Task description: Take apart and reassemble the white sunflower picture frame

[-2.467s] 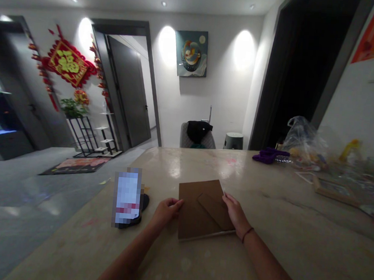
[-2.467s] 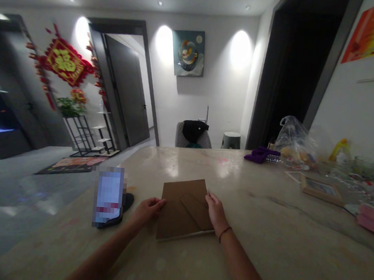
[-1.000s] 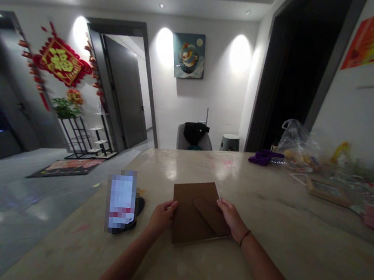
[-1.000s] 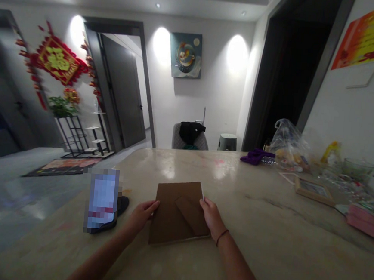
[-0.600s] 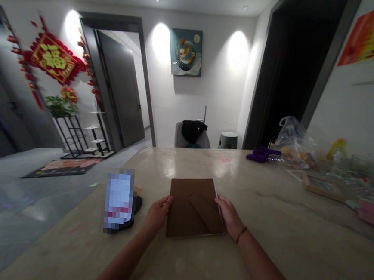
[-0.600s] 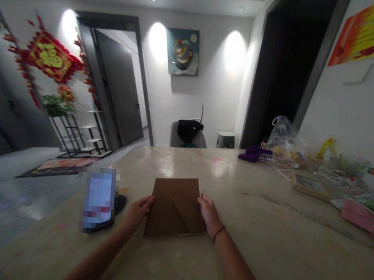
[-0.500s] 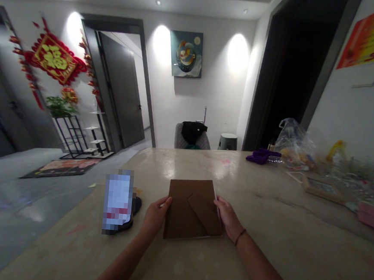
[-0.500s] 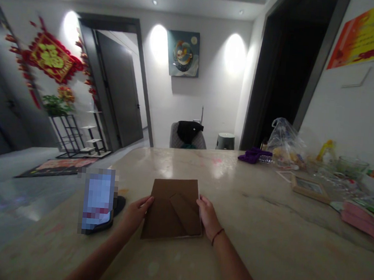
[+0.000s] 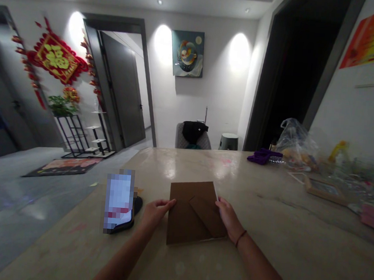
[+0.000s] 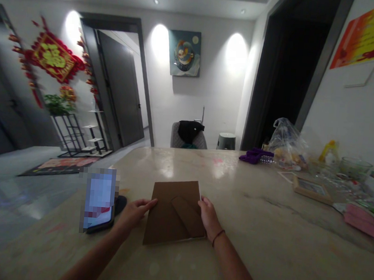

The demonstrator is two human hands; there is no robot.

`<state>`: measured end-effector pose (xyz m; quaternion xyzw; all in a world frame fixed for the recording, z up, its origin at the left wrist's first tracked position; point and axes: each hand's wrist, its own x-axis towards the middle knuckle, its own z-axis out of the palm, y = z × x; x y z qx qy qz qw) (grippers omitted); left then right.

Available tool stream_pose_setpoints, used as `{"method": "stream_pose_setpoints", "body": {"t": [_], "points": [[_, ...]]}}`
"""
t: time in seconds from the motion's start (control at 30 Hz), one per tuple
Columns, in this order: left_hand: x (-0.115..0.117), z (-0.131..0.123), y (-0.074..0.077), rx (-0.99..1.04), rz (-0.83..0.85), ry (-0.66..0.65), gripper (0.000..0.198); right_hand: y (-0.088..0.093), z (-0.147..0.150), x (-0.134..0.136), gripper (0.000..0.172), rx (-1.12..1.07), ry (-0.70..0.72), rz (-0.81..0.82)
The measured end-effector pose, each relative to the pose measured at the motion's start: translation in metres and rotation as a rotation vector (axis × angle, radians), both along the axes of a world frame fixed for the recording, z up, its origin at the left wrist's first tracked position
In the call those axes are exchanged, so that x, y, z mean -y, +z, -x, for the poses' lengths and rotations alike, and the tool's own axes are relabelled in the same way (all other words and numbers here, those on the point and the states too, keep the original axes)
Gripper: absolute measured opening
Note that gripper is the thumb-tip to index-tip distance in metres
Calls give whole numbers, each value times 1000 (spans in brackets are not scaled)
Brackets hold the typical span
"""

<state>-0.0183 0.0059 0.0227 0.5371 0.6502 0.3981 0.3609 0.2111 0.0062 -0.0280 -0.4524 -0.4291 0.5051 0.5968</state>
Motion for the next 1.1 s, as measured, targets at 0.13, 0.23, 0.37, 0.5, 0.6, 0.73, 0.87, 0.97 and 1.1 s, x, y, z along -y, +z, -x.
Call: {"method": "stream_pose_setpoints", "body": {"t": [0.13, 0.23, 0.37, 0.5, 0.6, 0.73, 0.87, 0.97, 1.1], "points": [[0, 2, 2, -25, 0, -21, 40, 1, 1, -1, 31, 18, -15, -27], [1, 4, 3, 23, 31, -60, 43, 2, 1, -2, 32, -1, -4, -36], [2, 4, 2, 90, 67, -70, 47, 2, 0, -4, 31, -20, 45, -61], [2, 5, 1, 67, 71, -64, 45, 4, -2, -3, 30, 40, 23, -43], [2, 6, 2, 86, 60, -48, 40, 3, -2, -2, 29, 58, 32, -10], [1, 6, 3, 160, 100, -14, 35, 1, -2, -1, 29, 85, 30, 2], [-1, 7, 2, 229, 70, 39, 40, 3, -3, 2, 30, 115, -12, 15], [-2, 8, -1, 253, 27, 66, 43, 5, -3, 4, 33, 74, -11, 36], [-3, 9, -4, 257, 5, 25, 46, 8, -2, 5, 30, 63, 23, 18]]}}
